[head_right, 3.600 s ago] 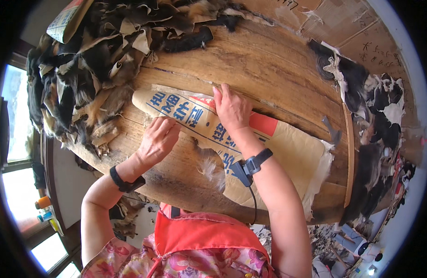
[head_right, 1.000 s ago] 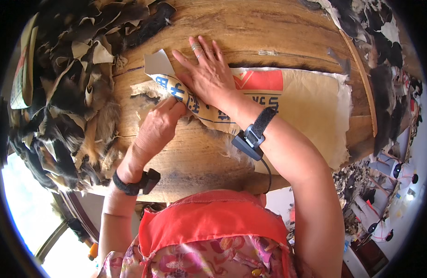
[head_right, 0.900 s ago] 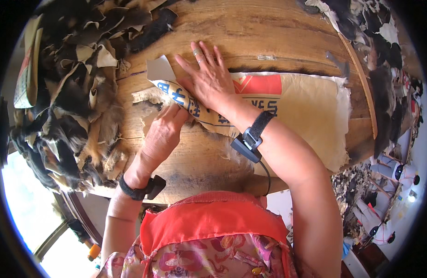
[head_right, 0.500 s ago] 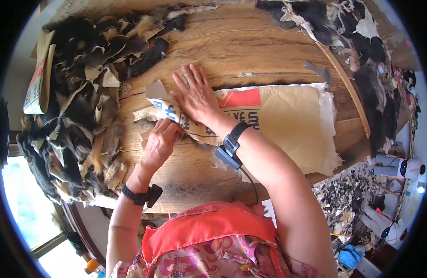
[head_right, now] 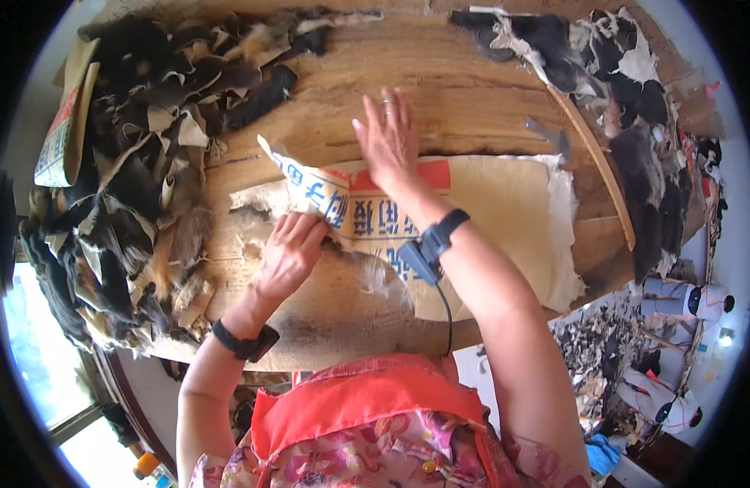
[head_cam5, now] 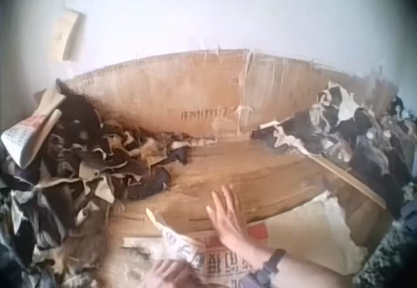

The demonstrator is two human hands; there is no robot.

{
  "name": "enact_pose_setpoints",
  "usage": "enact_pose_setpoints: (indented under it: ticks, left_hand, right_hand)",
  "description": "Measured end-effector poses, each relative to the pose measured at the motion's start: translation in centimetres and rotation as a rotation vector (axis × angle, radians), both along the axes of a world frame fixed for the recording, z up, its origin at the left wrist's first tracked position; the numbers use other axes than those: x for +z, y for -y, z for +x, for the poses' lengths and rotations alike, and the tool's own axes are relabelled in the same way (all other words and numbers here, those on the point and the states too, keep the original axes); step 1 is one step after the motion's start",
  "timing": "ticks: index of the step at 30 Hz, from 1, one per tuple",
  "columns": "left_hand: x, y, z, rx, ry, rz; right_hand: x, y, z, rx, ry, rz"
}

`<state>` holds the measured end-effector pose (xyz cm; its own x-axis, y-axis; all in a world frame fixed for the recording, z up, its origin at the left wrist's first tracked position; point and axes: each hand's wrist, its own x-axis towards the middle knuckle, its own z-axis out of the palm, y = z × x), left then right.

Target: Manually cleaning and trimming animal fur pelts using a small hand-held blade and a wooden guide.

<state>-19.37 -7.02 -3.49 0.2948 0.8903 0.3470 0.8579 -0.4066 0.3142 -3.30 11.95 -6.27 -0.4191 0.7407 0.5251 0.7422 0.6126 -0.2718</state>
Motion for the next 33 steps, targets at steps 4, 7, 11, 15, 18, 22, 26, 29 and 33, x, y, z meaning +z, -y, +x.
enact_pose_setpoints:
  ticks: [4,7,11,15,18,22,26,29,33]
  left_hand:
    - [-0.3,-1.7,2.3,0.046,-0.100,-0.011]
    - [-1.0,-2.4,2.8,0.133,-0.039,-0.046]
    - [-1.0,-2.6,2.7,0.157,0.022,-0.062]
    - [-1.4,-0.5,2.1,0.120,0.089,-0.111]
    - [-0.4,1.7,1.4,0.176,0.149,-0.318]
    - [0.7,1.6,0.4,0.192,0.121,-0.145]
    - [0.3,0.2,0.1,0.035,-0.002,-0.245]
    - [-0.5,-0.5,1.9,0.083,-0.090,-0.121]
    - [-1.3,-2.5,2.8,0.083,-0.118,-0.107]
  right_hand:
    - [-2.1,-1.5,-0.1,-0.115,0.149,-0.064]
    - [-2.7,-1.8,-1.5,-0.130,0.219,-0.098]
    - [-3.2,-1.9,-2.1,-0.124,0.094,-0.070]
    - [-2.6,-1.6,-2.3,-0.175,0.128,-0.048]
    - [-1.9,-1.3,-2.4,-0.141,0.132,-0.068]
    - [-2.2,-1.4,-2.3,-0.093,0.104,-0.047]
    - [-2.5,-1.3,-2.5,-0.131,0.121,-0.015]
    - [-3.1,-1.5,-2.9,-0.143,0.124,0.020]
    - [-3.3,-2.1,-2.5,-0.155,0.116,0.058]
